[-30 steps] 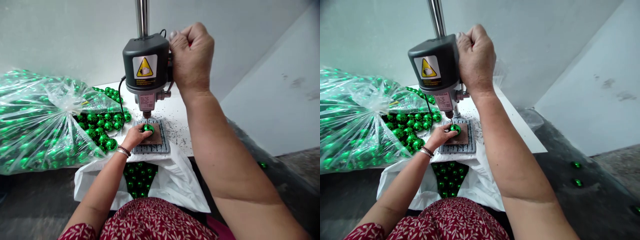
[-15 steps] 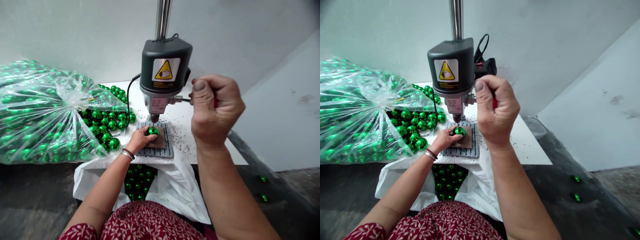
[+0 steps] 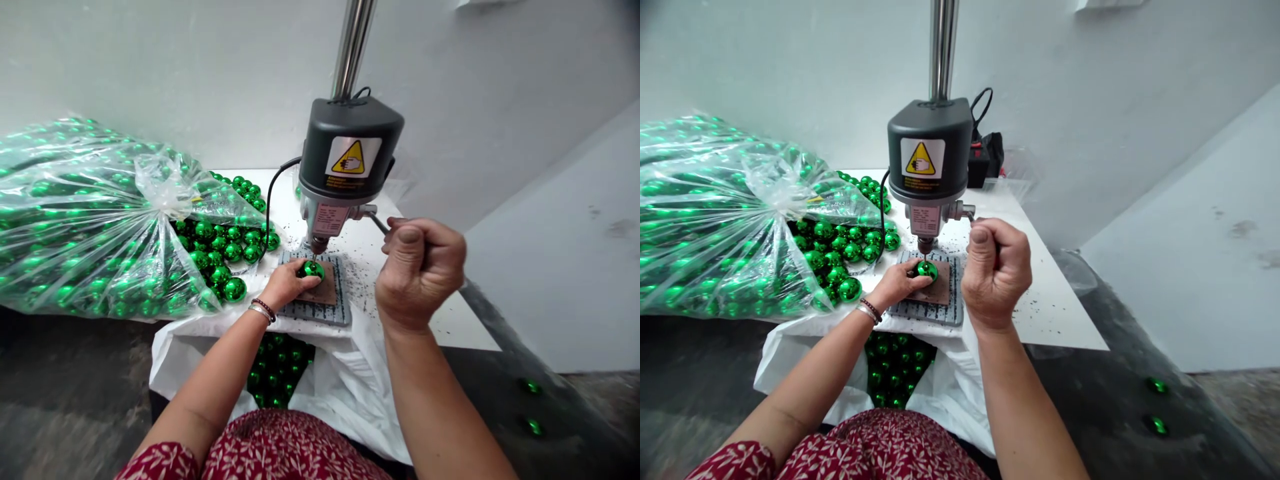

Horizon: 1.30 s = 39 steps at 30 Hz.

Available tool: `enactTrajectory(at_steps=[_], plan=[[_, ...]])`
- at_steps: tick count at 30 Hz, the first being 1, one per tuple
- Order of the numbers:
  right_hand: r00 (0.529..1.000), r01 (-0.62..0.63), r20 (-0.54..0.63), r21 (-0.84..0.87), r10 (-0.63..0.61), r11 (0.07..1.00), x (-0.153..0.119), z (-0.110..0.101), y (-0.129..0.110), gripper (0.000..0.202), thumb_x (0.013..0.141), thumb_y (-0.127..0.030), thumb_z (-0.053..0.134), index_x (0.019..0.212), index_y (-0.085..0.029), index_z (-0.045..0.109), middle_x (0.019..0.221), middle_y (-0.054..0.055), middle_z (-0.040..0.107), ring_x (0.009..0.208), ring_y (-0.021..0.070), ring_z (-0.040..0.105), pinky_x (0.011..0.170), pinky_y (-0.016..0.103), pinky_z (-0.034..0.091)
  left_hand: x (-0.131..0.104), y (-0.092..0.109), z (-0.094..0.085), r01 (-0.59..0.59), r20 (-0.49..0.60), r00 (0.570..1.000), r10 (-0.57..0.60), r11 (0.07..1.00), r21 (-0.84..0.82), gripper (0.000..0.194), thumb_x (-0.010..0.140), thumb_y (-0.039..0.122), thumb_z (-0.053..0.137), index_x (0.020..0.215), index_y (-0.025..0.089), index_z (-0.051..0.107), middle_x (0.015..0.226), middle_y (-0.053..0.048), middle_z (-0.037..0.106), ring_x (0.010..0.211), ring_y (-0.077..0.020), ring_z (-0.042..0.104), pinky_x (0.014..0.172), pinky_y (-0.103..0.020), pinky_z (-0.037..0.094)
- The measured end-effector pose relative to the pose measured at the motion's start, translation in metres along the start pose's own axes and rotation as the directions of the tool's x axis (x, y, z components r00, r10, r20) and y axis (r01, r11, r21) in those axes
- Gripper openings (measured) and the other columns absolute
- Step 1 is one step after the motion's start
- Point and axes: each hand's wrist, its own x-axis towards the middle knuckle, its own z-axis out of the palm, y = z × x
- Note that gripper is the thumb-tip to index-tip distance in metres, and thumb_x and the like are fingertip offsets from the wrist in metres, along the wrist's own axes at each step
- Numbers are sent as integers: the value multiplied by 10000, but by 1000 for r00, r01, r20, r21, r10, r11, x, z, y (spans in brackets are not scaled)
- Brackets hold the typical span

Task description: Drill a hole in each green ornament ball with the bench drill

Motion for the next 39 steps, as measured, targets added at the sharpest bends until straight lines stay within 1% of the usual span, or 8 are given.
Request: enactTrajectory(at_steps=[13,18,21,26,28,30,34,39], plan=[[996,93,11,71,-94,993,-21,-2,16,116,977,-267,543,928,-170,583,773,-31,593,868,56,665,968,301,587,-3,5,0,26,-15,1000,-26,999,-22,363,812,340,711,1138,181,723,1017,-28,752,929,-201,668,862,-280,501],[999,39,-40,58,-37,998,29,14,-3,241,985,-377,546,896,-155,573,656,-63,501,611,10,529,696,198,496,-4,5,4,47,-59,997,-47,999,-7,374,783,350,728,1117,182,710,956,-24,736,869,-195,650,813,-293,496],[998,-56,37,120,52,991,65,27,-2,365,951,-484,567,843,-135,544,678,-64,502,573,-1,478,575,172,419,-8,3,5,28,-86,996,-33,998,-63,414,757,320,746,1144,181,697,949,-9,730,859,-177,644,800,-277,492],[993,-110,47,96,106,989,82,34,6,406,906,-507,594,843,-108,559,675,-81,516,557,-21,486,549,156,383,-32,-13,-13,-96,52,994,101,992,-83,458,767,324,765,1187,156,697,1005,-33,728,818,-159,624,763,-271,510],[994,-101,45,110,96,989,80,33,4,393,895,-499,601,820,-117,553,622,-98,483,525,-22,478,526,161,353,-46,-21,-27,-125,53,991,125,992,-12,516,788,354,773,1257,159,684,1131,-73,724,813,-158,631,781,-291,534],[994,-105,44,110,101,988,77,32,-1,359,893,-474,605,809,-130,554,602,-110,476,518,-24,478,530,170,334,-59,-28,-42,-82,-60,994,91,988,133,500,843,367,739,1293,158,676,1219,-111,710,867,-178,660,854,-326,551],[990,-135,49,79,131,988,76,31,-9,310,902,-435,578,803,-143,547,614,-122,468,540,-37,476,575,191,316,-76,-35,-66,193,-332,943,-24,853,485,377,943,261,596,1290,140,683,1258,-159,701,1108,-261,679,993,-377,527],[991,-132,41,53,130,990,72,29,-7,350,901,-479,560,796,-146,534,651,-108,472,567,-29,466,617,217,320,-80,-42,-83,204,-246,969,-35,675,709,404,892,165,563,1274,134,690,1278,-169,695,1164,-312,655,1046,-429,482]])
